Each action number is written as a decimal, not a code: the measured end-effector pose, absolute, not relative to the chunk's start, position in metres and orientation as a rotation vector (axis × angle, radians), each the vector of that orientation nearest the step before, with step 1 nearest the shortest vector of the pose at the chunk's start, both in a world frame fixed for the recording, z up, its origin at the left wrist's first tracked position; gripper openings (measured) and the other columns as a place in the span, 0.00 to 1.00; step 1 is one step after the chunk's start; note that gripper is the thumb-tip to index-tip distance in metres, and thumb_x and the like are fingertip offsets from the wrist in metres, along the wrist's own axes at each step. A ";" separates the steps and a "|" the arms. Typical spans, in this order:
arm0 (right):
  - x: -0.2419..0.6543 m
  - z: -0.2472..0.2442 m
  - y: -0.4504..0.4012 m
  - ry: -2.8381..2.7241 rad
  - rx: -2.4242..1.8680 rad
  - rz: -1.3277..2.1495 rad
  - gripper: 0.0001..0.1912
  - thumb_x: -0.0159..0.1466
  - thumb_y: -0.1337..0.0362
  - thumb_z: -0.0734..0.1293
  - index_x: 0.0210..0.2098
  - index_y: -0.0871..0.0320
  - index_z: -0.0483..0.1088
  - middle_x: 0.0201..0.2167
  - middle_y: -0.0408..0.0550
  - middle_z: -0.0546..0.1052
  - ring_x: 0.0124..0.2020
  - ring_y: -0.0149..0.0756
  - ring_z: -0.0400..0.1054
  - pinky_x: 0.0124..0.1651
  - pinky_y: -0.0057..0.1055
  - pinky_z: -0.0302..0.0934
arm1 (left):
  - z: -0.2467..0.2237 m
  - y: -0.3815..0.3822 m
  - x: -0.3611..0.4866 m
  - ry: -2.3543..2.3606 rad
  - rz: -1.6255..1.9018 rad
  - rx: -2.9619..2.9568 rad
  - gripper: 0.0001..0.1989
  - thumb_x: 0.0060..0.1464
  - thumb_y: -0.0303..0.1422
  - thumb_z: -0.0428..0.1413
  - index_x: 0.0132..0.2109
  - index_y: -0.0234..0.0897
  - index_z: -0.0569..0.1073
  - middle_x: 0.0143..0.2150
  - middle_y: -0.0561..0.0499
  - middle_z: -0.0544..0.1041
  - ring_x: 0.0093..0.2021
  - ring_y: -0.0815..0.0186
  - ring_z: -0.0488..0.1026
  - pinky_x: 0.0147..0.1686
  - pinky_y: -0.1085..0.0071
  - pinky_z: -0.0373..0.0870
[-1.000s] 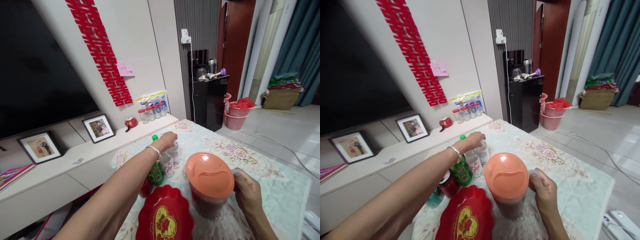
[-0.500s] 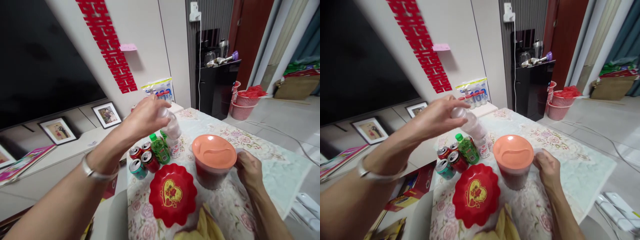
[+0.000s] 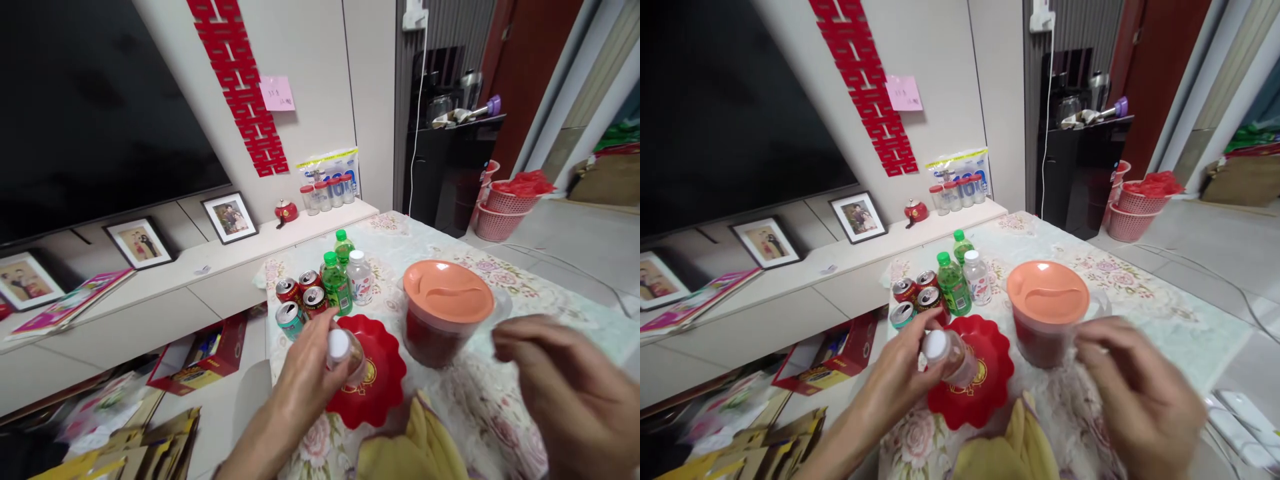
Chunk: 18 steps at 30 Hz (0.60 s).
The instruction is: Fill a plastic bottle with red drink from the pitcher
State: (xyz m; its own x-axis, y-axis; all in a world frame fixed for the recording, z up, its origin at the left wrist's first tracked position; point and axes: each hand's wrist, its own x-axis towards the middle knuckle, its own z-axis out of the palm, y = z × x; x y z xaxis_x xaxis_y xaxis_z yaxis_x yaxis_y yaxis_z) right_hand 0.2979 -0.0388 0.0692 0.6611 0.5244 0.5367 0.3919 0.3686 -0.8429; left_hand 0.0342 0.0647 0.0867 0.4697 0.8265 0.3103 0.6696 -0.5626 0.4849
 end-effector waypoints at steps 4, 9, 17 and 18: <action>0.256 0.065 -0.027 -1.603 -1.184 0.191 0.06 0.68 0.66 0.67 0.44 0.52 0.75 0.34 0.46 0.78 0.31 0.36 0.71 0.31 0.30 0.67 | 0.063 0.051 0.052 1.341 0.927 2.279 0.29 0.53 0.33 0.63 0.62 0.39 0.68 0.47 0.45 0.81 0.48 0.54 0.79 0.49 0.56 0.76; 0.228 0.054 -0.012 -1.721 -1.179 0.182 0.13 0.68 0.67 0.66 0.52 0.53 0.70 0.40 0.50 0.76 0.40 0.39 0.73 0.40 0.33 0.72 | 0.023 0.034 0.074 1.038 1.162 2.268 0.20 0.59 0.34 0.59 0.58 0.39 0.70 0.54 0.42 0.80 0.53 0.54 0.78 0.53 0.54 0.77; 0.221 0.048 -0.022 -1.814 -1.357 -0.171 0.11 0.68 0.63 0.64 0.49 0.57 0.70 0.37 0.52 0.75 0.29 0.40 0.75 0.26 0.31 0.71 | -0.026 0.032 0.083 1.224 1.183 2.193 0.30 0.49 0.35 0.64 0.59 0.38 0.67 0.54 0.38 0.79 0.52 0.49 0.80 0.49 0.51 0.81; 0.221 0.049 -0.023 -1.814 -1.368 -0.207 0.10 0.69 0.64 0.63 0.48 0.57 0.70 0.36 0.52 0.75 0.29 0.39 0.74 0.25 0.31 0.70 | -0.026 0.033 0.083 1.213 1.178 2.207 0.29 0.49 0.34 0.64 0.58 0.38 0.68 0.53 0.38 0.80 0.52 0.49 0.80 0.49 0.51 0.81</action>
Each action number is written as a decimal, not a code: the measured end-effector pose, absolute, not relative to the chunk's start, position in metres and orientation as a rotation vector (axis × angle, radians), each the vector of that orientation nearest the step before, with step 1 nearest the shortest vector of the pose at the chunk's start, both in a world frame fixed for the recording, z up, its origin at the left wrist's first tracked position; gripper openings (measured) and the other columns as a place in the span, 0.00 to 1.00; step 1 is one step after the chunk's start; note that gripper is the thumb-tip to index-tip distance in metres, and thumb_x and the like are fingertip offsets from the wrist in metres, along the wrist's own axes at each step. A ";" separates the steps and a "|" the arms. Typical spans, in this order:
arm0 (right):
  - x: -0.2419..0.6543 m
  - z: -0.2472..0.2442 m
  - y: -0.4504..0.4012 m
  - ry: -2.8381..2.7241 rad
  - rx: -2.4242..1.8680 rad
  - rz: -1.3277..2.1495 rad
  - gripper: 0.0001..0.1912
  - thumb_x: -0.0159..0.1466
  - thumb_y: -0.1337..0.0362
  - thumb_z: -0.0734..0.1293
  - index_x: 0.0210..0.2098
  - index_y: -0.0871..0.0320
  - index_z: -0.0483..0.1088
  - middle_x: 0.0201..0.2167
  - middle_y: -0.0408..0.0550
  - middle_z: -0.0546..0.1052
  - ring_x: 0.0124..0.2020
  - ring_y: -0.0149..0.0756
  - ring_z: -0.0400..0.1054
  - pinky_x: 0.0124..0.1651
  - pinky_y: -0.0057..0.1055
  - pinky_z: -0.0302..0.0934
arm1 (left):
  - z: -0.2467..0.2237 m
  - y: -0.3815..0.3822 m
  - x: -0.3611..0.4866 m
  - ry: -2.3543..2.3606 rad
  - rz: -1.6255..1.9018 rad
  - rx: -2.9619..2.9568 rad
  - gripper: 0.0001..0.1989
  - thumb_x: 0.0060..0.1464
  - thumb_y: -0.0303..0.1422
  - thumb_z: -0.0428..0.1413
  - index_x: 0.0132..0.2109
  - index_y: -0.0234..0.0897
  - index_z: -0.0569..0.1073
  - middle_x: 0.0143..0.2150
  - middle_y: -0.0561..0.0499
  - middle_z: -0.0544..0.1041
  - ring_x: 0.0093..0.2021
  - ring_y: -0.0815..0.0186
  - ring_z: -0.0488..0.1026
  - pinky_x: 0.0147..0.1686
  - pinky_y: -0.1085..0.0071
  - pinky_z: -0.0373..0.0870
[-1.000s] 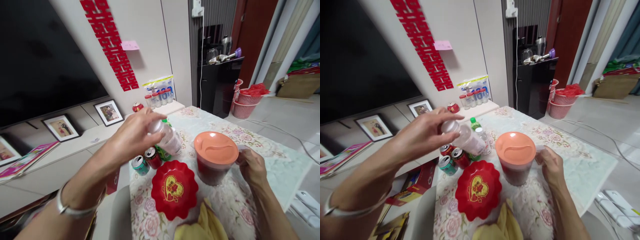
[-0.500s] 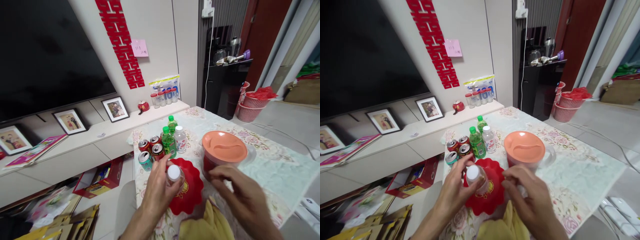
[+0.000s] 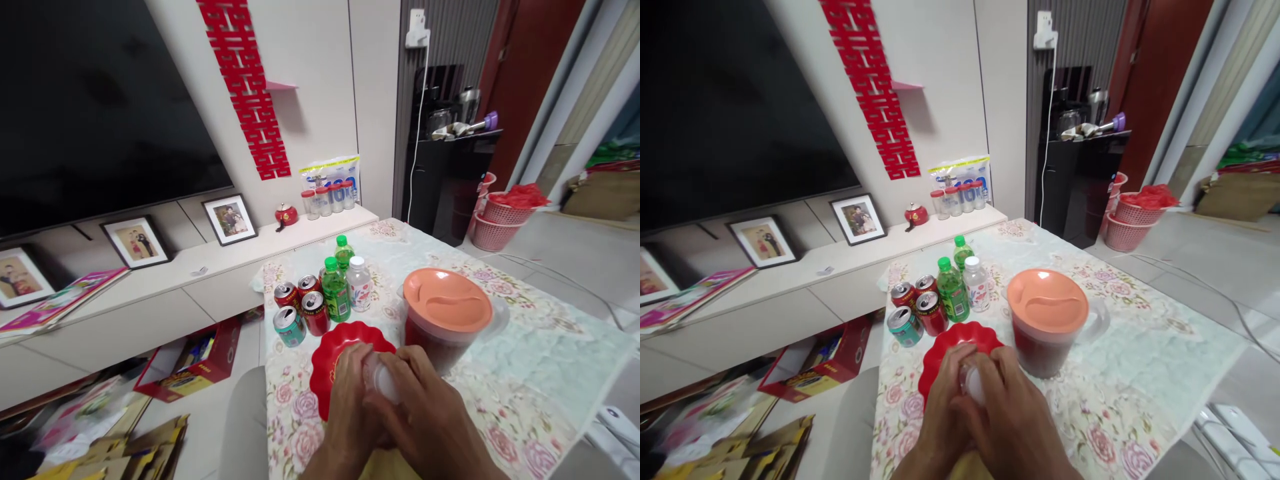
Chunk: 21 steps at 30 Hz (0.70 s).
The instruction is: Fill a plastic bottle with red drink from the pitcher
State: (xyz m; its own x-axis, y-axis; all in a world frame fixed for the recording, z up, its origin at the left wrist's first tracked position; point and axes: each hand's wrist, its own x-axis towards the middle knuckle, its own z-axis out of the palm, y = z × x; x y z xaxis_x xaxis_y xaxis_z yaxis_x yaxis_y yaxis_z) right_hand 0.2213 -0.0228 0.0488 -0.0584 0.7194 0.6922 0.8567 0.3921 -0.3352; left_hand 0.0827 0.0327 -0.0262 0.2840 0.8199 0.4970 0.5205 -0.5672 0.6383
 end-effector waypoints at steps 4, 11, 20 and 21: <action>0.227 0.061 -0.022 -1.885 -1.276 -0.189 0.13 0.69 0.71 0.60 0.50 0.56 0.70 0.39 0.52 0.79 0.35 0.41 0.75 0.35 0.34 0.74 | -0.020 0.038 0.084 1.166 1.174 2.230 0.25 0.50 0.34 0.63 0.55 0.37 0.70 0.51 0.39 0.80 0.50 0.50 0.81 0.49 0.50 0.81; 0.230 0.066 -0.022 -1.924 -1.318 -0.139 0.16 0.66 0.72 0.60 0.52 0.58 0.68 0.41 0.55 0.80 0.37 0.42 0.74 0.37 0.36 0.74 | -0.008 0.039 0.086 1.153 1.096 2.082 0.21 0.49 0.31 0.61 0.52 0.36 0.73 0.49 0.38 0.81 0.49 0.51 0.80 0.50 0.51 0.80; 0.229 0.066 -0.022 -1.954 -1.192 -0.366 0.18 0.70 0.76 0.55 0.53 0.59 0.70 0.43 0.54 0.83 0.40 0.42 0.78 0.43 0.36 0.75 | -0.002 0.041 0.085 1.140 1.063 1.973 0.26 0.44 0.35 0.65 0.52 0.38 0.72 0.50 0.40 0.80 0.51 0.49 0.79 0.52 0.53 0.77; 0.231 0.068 -0.025 -1.948 -1.181 -0.328 0.19 0.70 0.76 0.56 0.54 0.58 0.70 0.44 0.52 0.83 0.43 0.42 0.78 0.46 0.36 0.75 | 0.002 0.042 0.085 1.155 1.051 1.930 0.27 0.42 0.35 0.66 0.52 0.39 0.71 0.49 0.41 0.80 0.50 0.50 0.80 0.51 0.54 0.78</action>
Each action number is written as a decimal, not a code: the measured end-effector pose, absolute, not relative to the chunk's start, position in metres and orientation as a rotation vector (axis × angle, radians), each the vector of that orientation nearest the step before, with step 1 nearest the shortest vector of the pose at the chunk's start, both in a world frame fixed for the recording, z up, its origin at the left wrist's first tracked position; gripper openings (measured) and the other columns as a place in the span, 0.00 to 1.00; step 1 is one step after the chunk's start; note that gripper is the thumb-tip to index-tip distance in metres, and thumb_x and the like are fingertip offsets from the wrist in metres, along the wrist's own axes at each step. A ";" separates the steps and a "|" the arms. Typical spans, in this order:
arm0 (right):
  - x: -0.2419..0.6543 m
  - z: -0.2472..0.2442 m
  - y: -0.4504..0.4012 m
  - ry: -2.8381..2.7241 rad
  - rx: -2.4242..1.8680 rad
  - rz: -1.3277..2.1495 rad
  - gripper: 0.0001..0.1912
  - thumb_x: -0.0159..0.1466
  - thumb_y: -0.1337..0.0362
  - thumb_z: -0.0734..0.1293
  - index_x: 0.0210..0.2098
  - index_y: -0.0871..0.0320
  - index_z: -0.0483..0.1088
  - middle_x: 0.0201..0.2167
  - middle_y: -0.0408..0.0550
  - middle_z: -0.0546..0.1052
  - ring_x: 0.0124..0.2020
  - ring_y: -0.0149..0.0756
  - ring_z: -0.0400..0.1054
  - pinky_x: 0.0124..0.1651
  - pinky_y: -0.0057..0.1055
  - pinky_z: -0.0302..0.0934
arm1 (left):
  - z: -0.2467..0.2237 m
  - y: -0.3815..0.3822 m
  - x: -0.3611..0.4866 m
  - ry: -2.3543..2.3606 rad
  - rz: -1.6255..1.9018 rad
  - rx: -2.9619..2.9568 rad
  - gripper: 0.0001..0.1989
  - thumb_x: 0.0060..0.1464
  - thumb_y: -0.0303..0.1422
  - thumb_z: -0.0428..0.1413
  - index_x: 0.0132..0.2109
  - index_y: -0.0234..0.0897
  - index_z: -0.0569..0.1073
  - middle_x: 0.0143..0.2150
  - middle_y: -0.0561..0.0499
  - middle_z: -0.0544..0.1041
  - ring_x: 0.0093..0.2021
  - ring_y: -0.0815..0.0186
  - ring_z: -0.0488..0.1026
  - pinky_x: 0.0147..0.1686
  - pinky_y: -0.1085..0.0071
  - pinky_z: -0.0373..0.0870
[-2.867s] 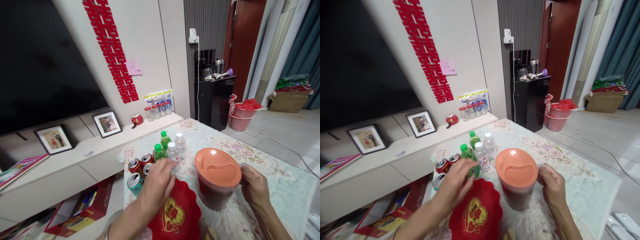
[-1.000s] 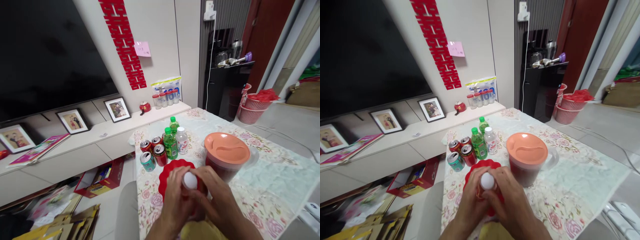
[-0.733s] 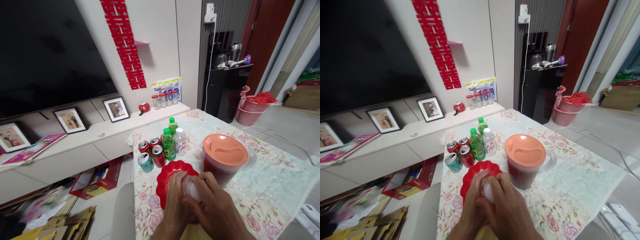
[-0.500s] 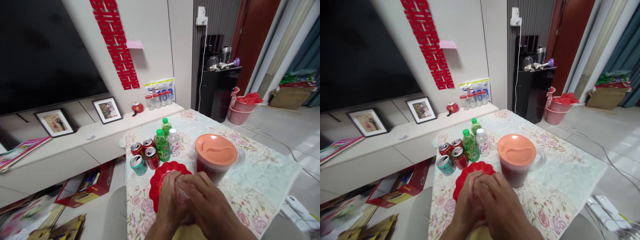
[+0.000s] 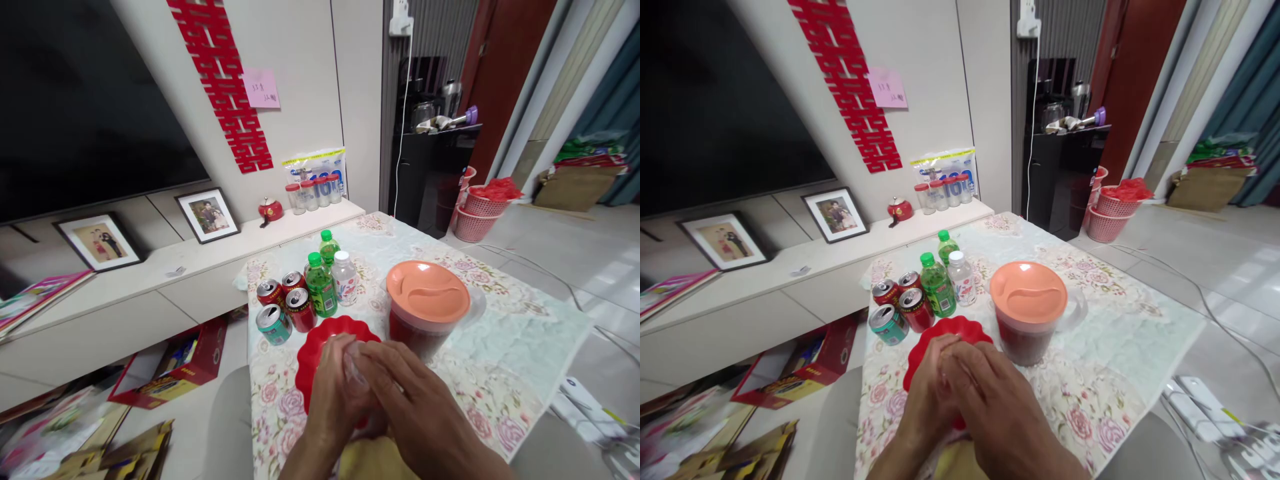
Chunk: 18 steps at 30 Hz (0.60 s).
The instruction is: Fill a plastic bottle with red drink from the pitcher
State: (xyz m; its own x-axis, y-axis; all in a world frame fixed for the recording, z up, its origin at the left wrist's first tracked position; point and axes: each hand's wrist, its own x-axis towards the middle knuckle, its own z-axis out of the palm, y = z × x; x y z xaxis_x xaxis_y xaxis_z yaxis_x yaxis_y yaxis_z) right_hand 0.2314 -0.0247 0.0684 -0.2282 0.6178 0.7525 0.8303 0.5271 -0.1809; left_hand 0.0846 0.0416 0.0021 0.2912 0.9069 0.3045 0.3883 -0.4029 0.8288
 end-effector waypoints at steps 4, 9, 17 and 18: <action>0.247 0.074 -0.043 -1.862 -1.264 -0.156 0.21 0.70 0.74 0.60 0.58 0.51 0.69 0.51 0.48 0.80 0.48 0.37 0.78 0.45 0.26 0.75 | 0.014 0.047 0.080 1.209 0.981 1.717 0.29 0.40 0.32 0.65 0.52 0.39 0.69 0.48 0.44 0.80 0.47 0.53 0.80 0.47 0.59 0.77; 0.278 0.067 -0.055 -1.811 -1.479 0.175 0.17 0.69 0.65 0.65 0.57 0.51 0.70 0.50 0.50 0.79 0.45 0.40 0.78 0.42 0.32 0.74 | 0.013 0.055 0.071 1.171 0.978 1.425 0.26 0.41 0.34 0.66 0.49 0.39 0.67 0.38 0.52 0.78 0.36 0.62 0.78 0.36 0.68 0.75; 0.284 -0.011 -0.043 -1.541 -1.621 0.839 0.13 0.66 0.57 0.67 0.47 0.54 0.77 0.36 0.48 0.79 0.34 0.39 0.74 0.36 0.34 0.67 | 0.012 0.060 0.069 1.192 0.999 1.407 0.28 0.39 0.37 0.67 0.49 0.38 0.67 0.37 0.53 0.78 0.35 0.63 0.76 0.36 0.69 0.74; 0.285 -0.022 -0.044 -1.428 -1.612 0.890 0.13 0.66 0.55 0.68 0.45 0.55 0.76 0.34 0.48 0.78 0.33 0.39 0.73 0.36 0.34 0.67 | 0.012 0.060 0.069 1.188 1.001 1.408 0.28 0.39 0.37 0.67 0.48 0.38 0.67 0.37 0.54 0.78 0.35 0.63 0.76 0.36 0.69 0.74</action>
